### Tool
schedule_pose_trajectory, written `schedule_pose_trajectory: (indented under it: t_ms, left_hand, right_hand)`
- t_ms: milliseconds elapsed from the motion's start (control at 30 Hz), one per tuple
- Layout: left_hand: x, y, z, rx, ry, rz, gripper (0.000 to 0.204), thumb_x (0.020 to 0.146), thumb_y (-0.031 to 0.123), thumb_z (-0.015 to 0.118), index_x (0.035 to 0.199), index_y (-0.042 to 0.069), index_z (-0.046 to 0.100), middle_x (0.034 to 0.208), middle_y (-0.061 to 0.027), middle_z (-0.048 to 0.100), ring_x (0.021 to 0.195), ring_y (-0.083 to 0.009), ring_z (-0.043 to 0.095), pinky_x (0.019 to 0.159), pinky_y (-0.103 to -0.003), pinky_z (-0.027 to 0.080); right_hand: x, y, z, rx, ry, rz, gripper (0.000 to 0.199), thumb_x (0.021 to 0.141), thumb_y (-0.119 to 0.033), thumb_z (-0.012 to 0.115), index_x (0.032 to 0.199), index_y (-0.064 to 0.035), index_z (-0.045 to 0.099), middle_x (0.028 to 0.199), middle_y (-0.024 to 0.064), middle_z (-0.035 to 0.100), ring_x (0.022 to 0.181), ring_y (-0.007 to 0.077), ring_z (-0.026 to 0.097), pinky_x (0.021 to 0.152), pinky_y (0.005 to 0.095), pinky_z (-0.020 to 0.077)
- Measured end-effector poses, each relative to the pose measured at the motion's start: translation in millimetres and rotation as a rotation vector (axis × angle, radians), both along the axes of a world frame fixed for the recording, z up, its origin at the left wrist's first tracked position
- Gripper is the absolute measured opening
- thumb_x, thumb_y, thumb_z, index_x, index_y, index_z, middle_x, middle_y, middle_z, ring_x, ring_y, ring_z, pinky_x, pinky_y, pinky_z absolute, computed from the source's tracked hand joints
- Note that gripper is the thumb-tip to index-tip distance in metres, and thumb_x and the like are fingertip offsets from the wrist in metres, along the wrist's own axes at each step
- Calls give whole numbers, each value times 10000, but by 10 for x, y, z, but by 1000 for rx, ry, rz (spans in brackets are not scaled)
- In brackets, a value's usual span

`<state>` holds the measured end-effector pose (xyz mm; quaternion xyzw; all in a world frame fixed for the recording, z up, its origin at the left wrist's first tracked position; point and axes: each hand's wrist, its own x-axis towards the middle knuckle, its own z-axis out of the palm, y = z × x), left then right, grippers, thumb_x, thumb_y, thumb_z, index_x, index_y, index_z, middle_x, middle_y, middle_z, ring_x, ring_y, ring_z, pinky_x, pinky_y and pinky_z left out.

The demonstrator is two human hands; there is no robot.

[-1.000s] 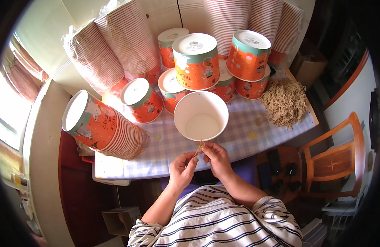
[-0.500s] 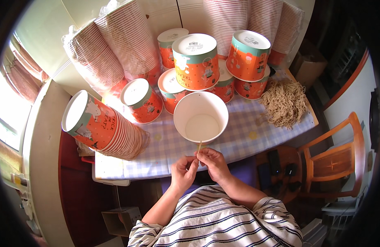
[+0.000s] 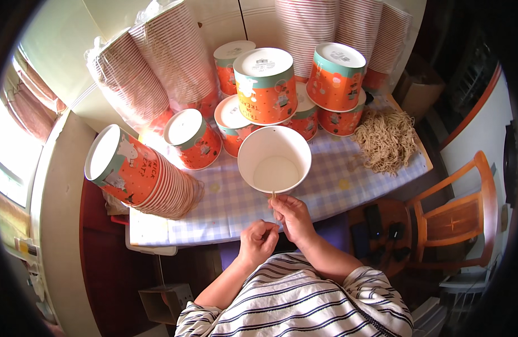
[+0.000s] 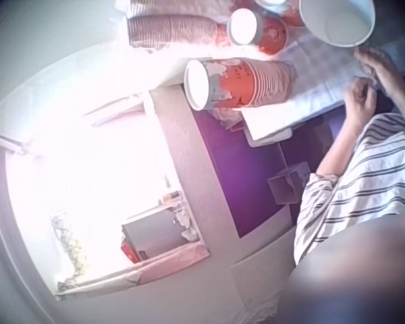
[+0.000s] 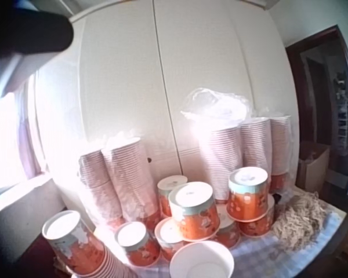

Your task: Attaching plastic handles to paper buckets.

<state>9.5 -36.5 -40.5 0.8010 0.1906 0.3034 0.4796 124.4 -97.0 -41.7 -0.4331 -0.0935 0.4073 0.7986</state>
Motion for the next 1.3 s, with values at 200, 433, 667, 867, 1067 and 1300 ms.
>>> schedule_pose_trajectory:
  t_ms: [200,433,667,867,1067,1300]
  left_hand:
    - [-17,-59,29,97,-26,-63,41,764,-9,661,786,18,641,597,-69,512,477,-158,495,458,-278,394]
    - [-24,-42,-14,216,-31,-85,85,737,-12,671,807,25,643,601,-72,509,481,-207,511,447,-304,412]
    - [39,131,30,433,-21,-18,161,731,46,715,882,25,662,800,-115,604,668,-264,591,610,-355,472]
    - [162,465,555,730,-10,118,301,688,79,711,980,99,642,912,-57,597,891,-264,556,777,-387,392]
    - [450,617,715,827,28,-120,249,723,100,709,965,86,652,944,-52,607,944,-265,566,875,-420,409]
    - [540,699,607,728,57,-191,164,722,74,701,869,110,639,821,-28,624,862,-239,600,936,-448,396]
  right_hand:
    - [37,33,6,37,61,-4,179,870,-215,686,904,-39,677,747,5,612,573,33,414,538,183,331]
    - [-8,30,88,22,59,-18,171,884,-214,671,903,-44,669,727,8,620,550,23,417,521,170,321]
    - [35,20,-32,45,-66,19,173,881,-196,669,954,-39,666,776,18,648,627,53,526,601,209,398]
    - [75,-14,-205,43,-23,-9,190,884,-175,654,1004,-27,653,830,37,662,730,101,606,697,248,454]
    - [83,24,-241,58,-31,-41,175,895,-180,641,970,-22,651,800,36,642,706,107,591,657,247,455]
    - [39,48,-151,-26,-52,-118,178,892,-178,644,929,-3,650,781,33,625,705,101,562,675,247,443]
